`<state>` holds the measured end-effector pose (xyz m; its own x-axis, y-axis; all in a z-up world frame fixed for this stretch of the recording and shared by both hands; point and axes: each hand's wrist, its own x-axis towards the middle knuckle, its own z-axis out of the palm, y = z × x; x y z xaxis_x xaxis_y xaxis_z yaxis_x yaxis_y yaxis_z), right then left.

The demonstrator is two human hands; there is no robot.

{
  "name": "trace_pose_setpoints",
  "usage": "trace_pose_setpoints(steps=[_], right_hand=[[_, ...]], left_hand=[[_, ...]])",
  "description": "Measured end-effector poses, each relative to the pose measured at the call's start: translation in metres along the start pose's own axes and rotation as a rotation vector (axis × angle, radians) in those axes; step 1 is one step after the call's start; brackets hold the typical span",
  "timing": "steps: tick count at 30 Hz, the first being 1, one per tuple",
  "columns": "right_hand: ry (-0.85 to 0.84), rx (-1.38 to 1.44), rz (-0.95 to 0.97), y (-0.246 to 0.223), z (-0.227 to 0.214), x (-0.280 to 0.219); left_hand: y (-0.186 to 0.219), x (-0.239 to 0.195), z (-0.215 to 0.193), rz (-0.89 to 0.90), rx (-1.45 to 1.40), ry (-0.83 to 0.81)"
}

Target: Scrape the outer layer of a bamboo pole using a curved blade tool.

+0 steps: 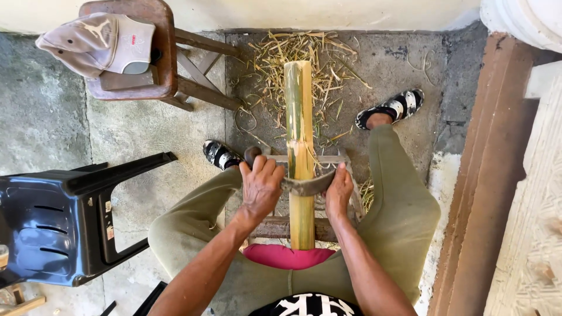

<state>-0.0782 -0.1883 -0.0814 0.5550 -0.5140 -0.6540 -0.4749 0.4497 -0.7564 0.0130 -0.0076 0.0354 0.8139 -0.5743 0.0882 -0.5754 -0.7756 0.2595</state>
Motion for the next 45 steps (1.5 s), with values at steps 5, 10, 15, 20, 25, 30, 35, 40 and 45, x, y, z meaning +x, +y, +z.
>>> trace_pose_setpoints(steps=[5,10,15,20,25,30,35,40,45], right_hand=[[-0.007,0.002,-0.022,-0.053,0.047,0.062],[-0.068,0.014,-0.077,-0.073,0.057,0.073],[-0.017,-0.040,-0.008,-0.007,0.010,0.015],[0.035,-0.016,0.037,0.019,-0.008,-0.008],[0.036,0.022,0.030,-0.006,0.017,0.030],[-0.031,0.080,-0.039,-0.057,0.049,0.071],[-0.058,0.043,-0.005,-0.066,0.051,0.060],[-0.019,0.091,0.108,-0.021,0.015,0.012],[-0.020,0.050,0.016,-0.039,0.028,0.021]], left_hand=[[-0.032,0.061,0.019,0.006,0.036,0.073],[-0.031,0.083,0.002,-0.032,0.138,0.108],[-0.005,0.003,0.001,-0.026,-0.027,0.003],[0.011,-0.004,-0.020,0.014,-0.003,-0.066],[-0.009,0.029,0.001,0.042,0.019,-0.037],[-0.029,0.086,0.008,0.017,0.137,0.070],[-0.029,0.066,0.014,-0.069,0.066,0.094],[-0.006,0.011,-0.002,-0.096,0.031,0.092],[-0.015,0.024,0.004,-0.054,-0.065,0.174]])
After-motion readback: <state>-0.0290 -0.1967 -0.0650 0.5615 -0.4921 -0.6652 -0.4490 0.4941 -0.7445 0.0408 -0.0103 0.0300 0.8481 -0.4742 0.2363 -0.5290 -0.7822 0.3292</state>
